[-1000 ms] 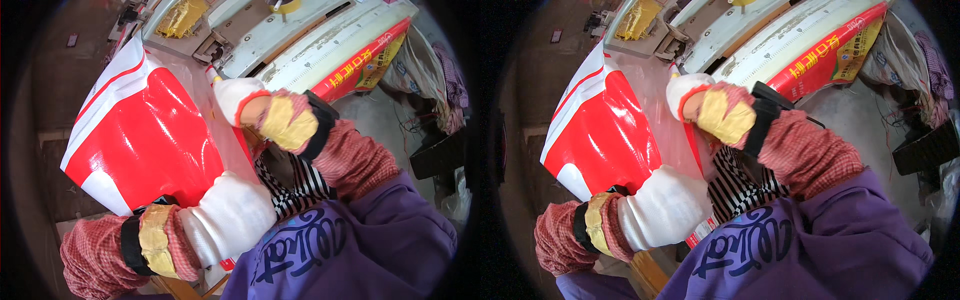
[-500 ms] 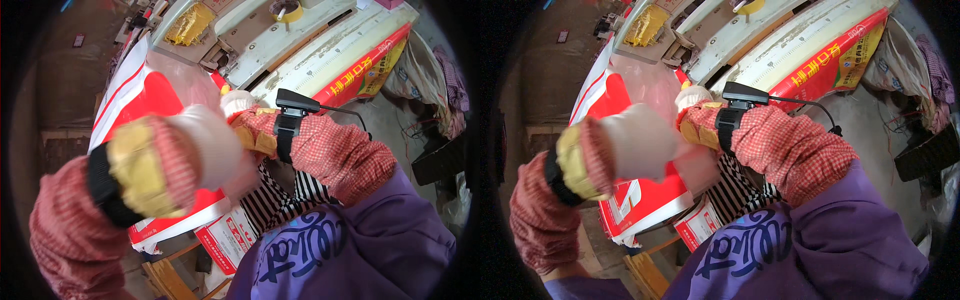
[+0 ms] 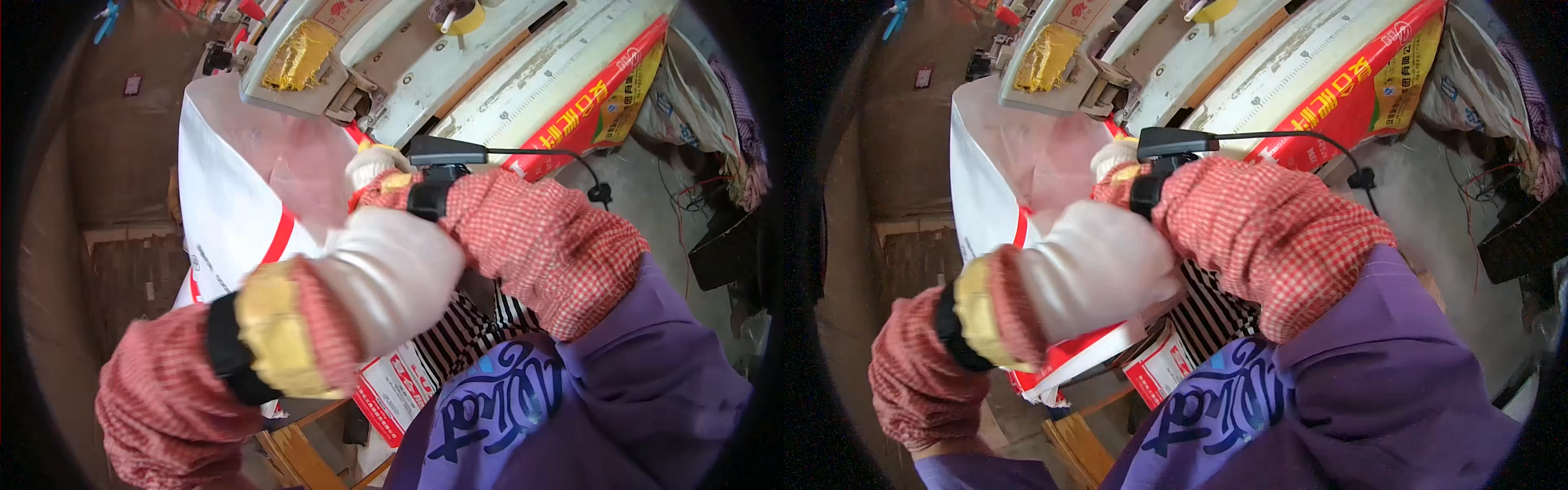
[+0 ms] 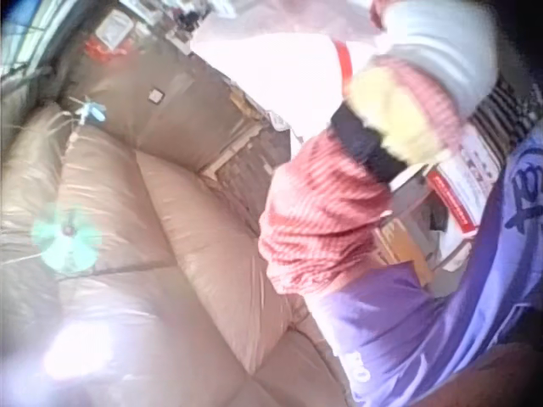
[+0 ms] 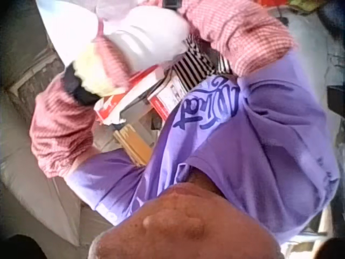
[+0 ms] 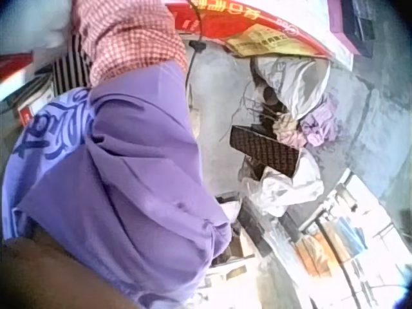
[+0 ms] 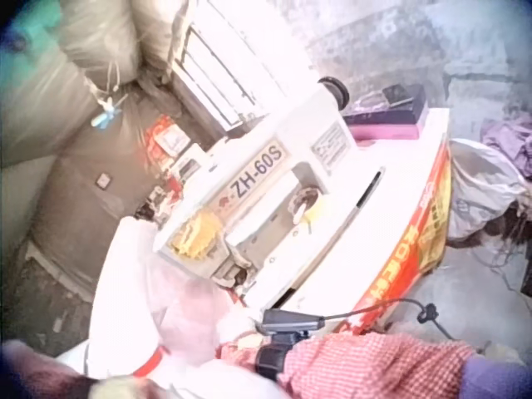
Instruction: The person picks up a red and white bag, inserts a clear plastic liner into it, and places the finished bag onto a stack before repeating the process.
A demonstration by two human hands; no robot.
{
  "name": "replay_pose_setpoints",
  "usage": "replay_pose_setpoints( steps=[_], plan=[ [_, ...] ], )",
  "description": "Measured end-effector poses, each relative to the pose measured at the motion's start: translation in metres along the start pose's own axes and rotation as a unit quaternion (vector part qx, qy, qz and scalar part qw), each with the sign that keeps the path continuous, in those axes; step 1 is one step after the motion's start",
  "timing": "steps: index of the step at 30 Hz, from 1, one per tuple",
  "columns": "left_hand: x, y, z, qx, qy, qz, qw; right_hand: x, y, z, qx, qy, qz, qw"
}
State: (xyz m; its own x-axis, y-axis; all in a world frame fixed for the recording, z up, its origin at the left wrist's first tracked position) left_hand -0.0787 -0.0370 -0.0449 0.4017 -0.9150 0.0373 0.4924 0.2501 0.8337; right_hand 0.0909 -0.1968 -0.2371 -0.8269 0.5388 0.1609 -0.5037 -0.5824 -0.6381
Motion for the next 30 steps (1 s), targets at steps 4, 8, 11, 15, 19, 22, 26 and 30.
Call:
replay_pose_setpoints(
  steps=[4,8,11,15,19,22,26,30],
  plan=[
    [0.001,0.060,0.003,-0.060,-0.032,-0.036,0.997,-0.013,0.016,-0.020,0.012,-0.018,0.015,1.000],
    [-0.040,0.033,-0.033,-0.158,-0.054,-0.095,0.981,-0.026,0.089,-0.017,0.005,-0.034,-0.002,0.999],
    [-0.036,0.007,-0.016,-0.197,-0.011,-0.116,0.974,-0.027,0.106,-0.023,0.012,-0.055,-0.007,0.998],
    [-0.001,0.028,-0.014,-0.185,-0.043,-0.111,0.976,-0.009,0.035,0.005,0.043,-0.088,0.022,0.995],
    [0.040,0.035,0.013,-0.203,-0.092,-0.176,0.959,0.011,0.030,0.046,0.052,-0.096,0.001,0.994],
    [0.110,0.069,0.028,-0.171,-0.041,0.032,0.984,0.027,0.024,0.020,0.026,-0.080,-0.118,0.989],
    [0.069,0.085,0.027,-0.202,-0.003,-0.063,0.977,0.055,0.015,0.014,-0.033,0.007,-0.347,0.937],
    [0.008,0.046,-0.033,-0.342,0.049,-0.223,0.912,0.074,0.012,0.008,-0.094,0.090,-0.556,0.821]
  ],
)
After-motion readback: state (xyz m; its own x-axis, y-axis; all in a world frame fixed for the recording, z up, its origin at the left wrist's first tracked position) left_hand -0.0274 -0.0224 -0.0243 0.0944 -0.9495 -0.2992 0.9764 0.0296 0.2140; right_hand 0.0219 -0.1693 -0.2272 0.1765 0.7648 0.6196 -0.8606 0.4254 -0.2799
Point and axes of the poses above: each hand's wrist, its own y-axis away from the middle knuckle, its own z-axis out of the back of the hand, x = y × z, the point moved 3 cm from there along -y, towards the middle knuckle, and after that the axes turned 13 degrees about -z, right-handed, at the moved point
